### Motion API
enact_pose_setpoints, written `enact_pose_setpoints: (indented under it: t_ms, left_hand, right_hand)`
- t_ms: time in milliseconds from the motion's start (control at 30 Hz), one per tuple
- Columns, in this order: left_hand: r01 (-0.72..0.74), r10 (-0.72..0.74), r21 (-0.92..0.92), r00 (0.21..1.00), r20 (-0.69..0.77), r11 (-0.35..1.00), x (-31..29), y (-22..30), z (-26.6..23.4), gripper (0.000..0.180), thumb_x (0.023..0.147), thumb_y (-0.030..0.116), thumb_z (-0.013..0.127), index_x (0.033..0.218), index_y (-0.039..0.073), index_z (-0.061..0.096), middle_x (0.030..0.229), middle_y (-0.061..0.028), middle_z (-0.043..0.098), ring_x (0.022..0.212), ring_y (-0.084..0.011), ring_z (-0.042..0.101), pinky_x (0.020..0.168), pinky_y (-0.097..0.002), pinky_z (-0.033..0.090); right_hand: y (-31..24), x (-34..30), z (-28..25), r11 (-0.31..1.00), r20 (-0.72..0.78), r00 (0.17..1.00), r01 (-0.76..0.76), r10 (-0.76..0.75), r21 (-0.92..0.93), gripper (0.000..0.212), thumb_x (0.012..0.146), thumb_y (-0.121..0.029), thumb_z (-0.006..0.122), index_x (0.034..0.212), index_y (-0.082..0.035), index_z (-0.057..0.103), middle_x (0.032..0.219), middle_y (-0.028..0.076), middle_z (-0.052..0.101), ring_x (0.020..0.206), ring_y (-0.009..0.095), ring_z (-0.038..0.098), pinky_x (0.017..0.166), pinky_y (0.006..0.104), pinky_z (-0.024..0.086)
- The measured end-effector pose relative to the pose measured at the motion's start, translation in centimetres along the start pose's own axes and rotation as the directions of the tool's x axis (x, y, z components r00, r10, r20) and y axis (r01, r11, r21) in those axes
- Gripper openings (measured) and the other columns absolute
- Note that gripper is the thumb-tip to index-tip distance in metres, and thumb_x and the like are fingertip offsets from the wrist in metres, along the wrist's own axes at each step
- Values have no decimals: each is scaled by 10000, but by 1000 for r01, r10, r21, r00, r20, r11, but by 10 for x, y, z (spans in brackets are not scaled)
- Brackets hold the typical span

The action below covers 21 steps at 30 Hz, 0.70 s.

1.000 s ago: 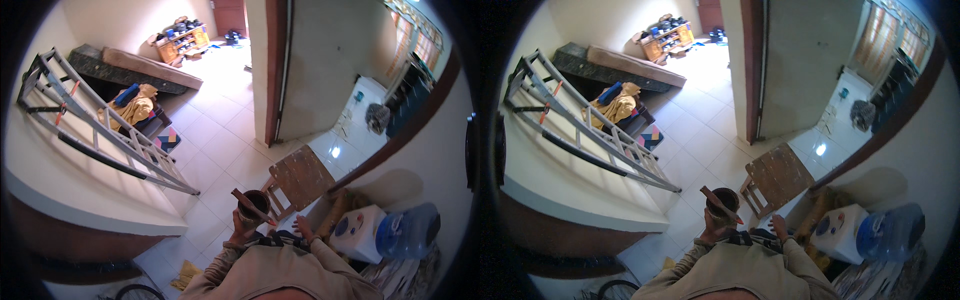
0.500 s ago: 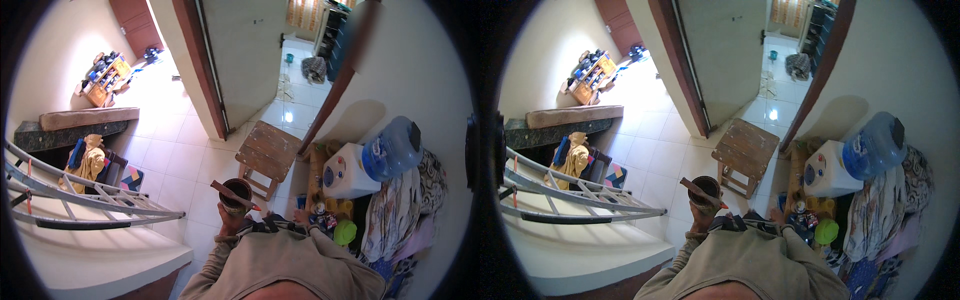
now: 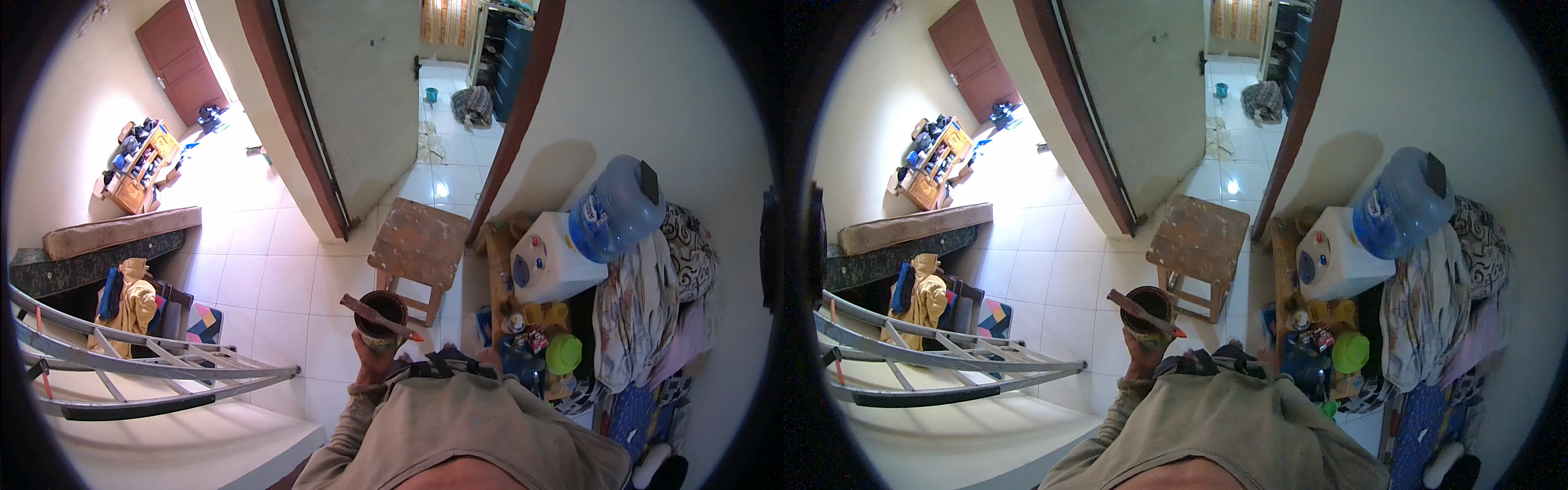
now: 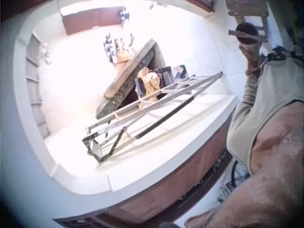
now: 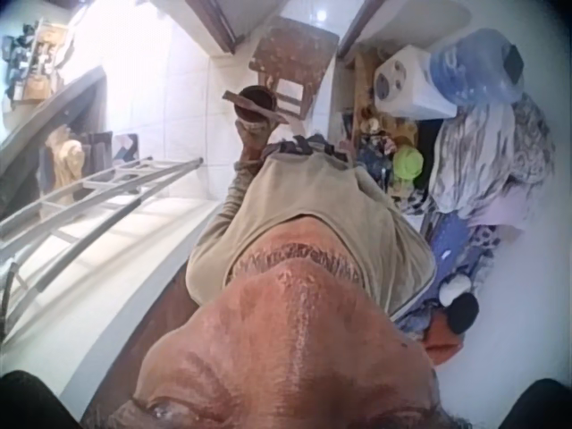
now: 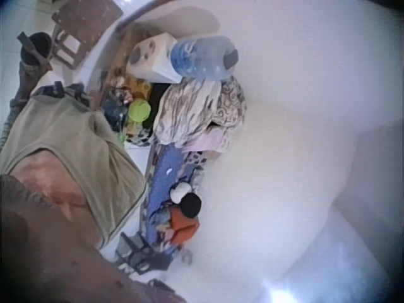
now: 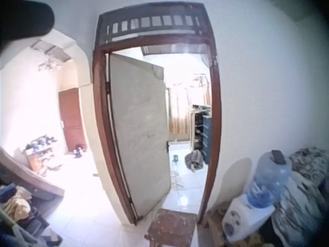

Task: The person paints a door and door frame using a brush and a can of brown paint, moving between standing and sitting positions to reach different sections.

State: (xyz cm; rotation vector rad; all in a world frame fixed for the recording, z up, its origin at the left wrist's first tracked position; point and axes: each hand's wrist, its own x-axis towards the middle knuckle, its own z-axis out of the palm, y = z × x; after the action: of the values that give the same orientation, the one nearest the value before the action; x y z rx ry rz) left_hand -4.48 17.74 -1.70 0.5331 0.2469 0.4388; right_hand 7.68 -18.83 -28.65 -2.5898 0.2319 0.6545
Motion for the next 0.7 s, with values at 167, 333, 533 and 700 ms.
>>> enact_pose_setpoints:
  t_ms: [167,333,533,700]
  left_hand:
    - [107,-108,-209,994,8,972,-2,12,9,498,916,192,611,1389,128,465,1314,-147,578,1174,-339,592,922,-541,550]
    - [97,-105,-266,994,-17,959,7,11,7,588,971,530,446,1418,148,463,1363,-141,562,1191,-371,581,943,-567,519]
    - [12,-15,-32,995,-100,999,9,8,-34,640,955,580,441,1452,178,428,1426,-136,505,1271,-398,513,976,-636,466]
    - [103,-130,-343,990,-58,934,2,25,-34,683,940,647,453,1470,217,421,1442,-138,494,1302,-431,473,957,-651,452]
  right_hand:
    - [-46,-31,-25,993,-23,996,-80,82,90,421,870,-391,526,1090,-66,681,1142,239,658,1088,425,619,905,488,490]
    - [-49,-38,-21,990,-27,994,-102,105,96,451,902,-445,501,1105,-85,682,1154,227,656,1103,432,605,907,489,484]
    - [-39,-31,-13,998,0,999,-40,40,48,452,923,-446,484,1128,-89,672,1146,214,665,1093,425,608,917,489,480]
    - [-36,-46,-14,991,34,998,-60,56,121,431,918,-425,493,1120,-89,672,1121,195,680,1080,410,622,914,485,483]
